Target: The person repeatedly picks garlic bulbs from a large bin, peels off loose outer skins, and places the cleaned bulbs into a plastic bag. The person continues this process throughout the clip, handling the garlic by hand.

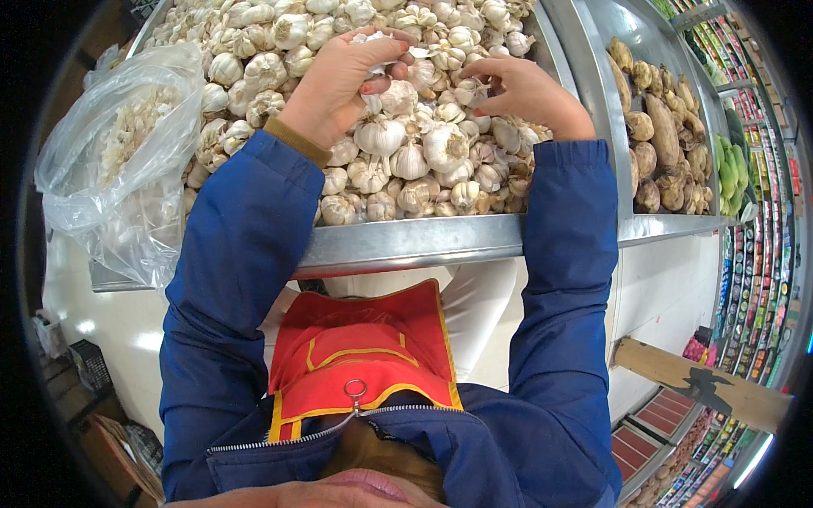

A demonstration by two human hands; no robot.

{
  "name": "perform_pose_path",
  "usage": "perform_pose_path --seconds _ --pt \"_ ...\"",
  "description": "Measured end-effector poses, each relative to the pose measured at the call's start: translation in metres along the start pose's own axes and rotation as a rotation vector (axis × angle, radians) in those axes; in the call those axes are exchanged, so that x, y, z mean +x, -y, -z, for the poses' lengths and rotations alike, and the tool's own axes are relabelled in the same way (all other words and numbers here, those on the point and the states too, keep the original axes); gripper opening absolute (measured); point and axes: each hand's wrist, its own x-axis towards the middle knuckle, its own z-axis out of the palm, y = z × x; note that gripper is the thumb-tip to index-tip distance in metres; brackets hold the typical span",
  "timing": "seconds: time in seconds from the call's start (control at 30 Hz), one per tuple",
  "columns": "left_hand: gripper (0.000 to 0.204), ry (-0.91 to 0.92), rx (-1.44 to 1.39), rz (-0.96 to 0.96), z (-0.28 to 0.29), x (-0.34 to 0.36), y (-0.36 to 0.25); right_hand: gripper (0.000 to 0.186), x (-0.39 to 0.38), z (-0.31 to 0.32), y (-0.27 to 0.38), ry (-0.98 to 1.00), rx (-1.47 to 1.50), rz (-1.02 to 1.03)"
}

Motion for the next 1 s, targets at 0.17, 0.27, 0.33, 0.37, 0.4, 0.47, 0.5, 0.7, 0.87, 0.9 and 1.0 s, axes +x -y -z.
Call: perform_pose_path --seconds 0.17,0.27,0.33,0.37,0.4,0.47,0.5,0.7,0.87,0.9,1.0 --pt "0.022 -0.039 -0.037 0.027 0.001 -0.002 -0.002 0.042 0.009 -0.005 0.015 0.090 -0.113 -0.078" --pt "0.021 -0.068 -0.013 0.027 -0.001 -0.001 0.001 0.045 0.005 0.002 0.027 0.054 0.285 -0.076" --pt "0.020 -0.076 0.008 0.031 -0.002 0.000 0.003 0.048 0.005 0.003 0.033 0.001 0.574 -0.003" --pt "0.019 -0.068 0.009 0.040 -0.003 0.000 0.003 0.050 0.005 0.001 0.035 -0.032 0.655 0.062" --pt "0.019 -0.075 0.022 0.067 -0.003 0.001 0.003 0.051 0.006 -0.001 0.036 -0.065 0.737 0.126" --pt "0.025 0.008 -0.124 0.045 -0.005 0.000 0.003 0.054 0.008 -0.002 0.036 0.001 0.757 0.140" --pt "0.027 0.030 -0.169 0.059 -0.006 0.000 0.002 0.055 0.008 -0.004 0.036 0.022 0.787 0.139" --pt "0.024 0.005 0.016 -0.020 -0.009 0.000 0.006 0.051 0.010 -0.010 0.041 -0.005 0.670 0.219" --pt "0.018 -0.027 0.035 -0.027 -0.006 0.000 0.005 0.048 0.009 -0.014 0.045 -0.077 0.827 0.146" --pt "0.017 -0.033 0.029 -0.024 -0.006 0.000 0.004 0.047 0.010 -0.014 0.045 -0.114 0.828 0.184" --pt "0.017 -0.012 0.028 -0.007 -0.004 0.000 -0.001 0.046 0.013 -0.012 0.042 -0.217 0.672 0.265"
